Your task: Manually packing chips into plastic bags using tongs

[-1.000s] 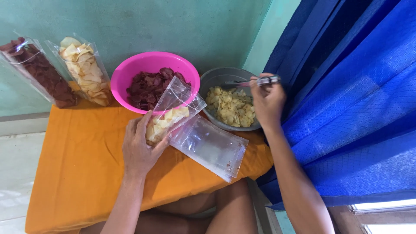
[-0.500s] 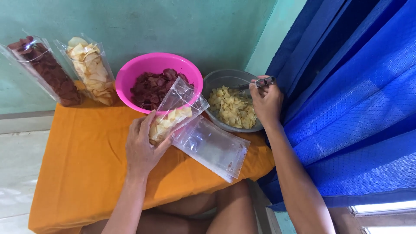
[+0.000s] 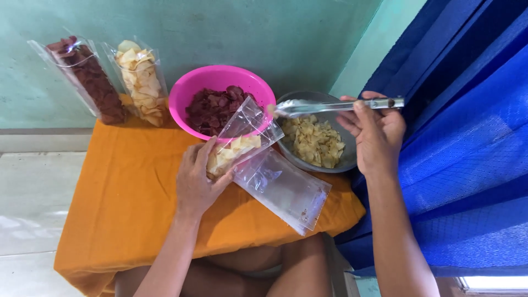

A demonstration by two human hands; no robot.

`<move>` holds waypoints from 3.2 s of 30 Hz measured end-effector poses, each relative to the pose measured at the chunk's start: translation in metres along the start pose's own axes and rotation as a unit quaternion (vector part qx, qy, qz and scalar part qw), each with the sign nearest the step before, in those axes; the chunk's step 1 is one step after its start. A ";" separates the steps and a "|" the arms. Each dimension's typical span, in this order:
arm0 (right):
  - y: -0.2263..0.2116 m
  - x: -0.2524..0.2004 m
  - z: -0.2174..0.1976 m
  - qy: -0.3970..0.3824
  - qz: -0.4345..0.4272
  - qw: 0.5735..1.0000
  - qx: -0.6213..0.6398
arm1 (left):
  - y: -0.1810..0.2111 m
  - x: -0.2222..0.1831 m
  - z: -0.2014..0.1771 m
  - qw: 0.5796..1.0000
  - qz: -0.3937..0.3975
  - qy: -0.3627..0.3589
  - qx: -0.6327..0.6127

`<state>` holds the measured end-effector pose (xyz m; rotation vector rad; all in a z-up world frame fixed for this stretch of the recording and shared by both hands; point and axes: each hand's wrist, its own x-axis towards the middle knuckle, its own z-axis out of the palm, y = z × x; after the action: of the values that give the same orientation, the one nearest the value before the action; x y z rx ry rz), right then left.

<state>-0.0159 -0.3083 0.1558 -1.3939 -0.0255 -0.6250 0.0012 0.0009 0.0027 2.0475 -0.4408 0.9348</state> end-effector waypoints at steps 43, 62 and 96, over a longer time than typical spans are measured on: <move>0.049 0.036 -0.030 0.073 -0.043 0.988 -0.127 | 0.000 -0.002 0.002 1.000 0.009 -0.005 0.014; 0.086 0.049 -0.053 0.119 -0.084 0.960 -0.241 | 0.001 -0.003 0.002 0.999 -0.017 -0.024 0.021; 0.079 0.025 -0.034 0.006 -0.119 0.943 -0.311 | -0.002 -0.002 0.002 0.999 -0.017 -0.022 0.018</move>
<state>0.0270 -0.3462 0.0866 -2.0190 0.0159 -0.8895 0.0017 0.0009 -0.0010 2.1048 -0.4145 0.8856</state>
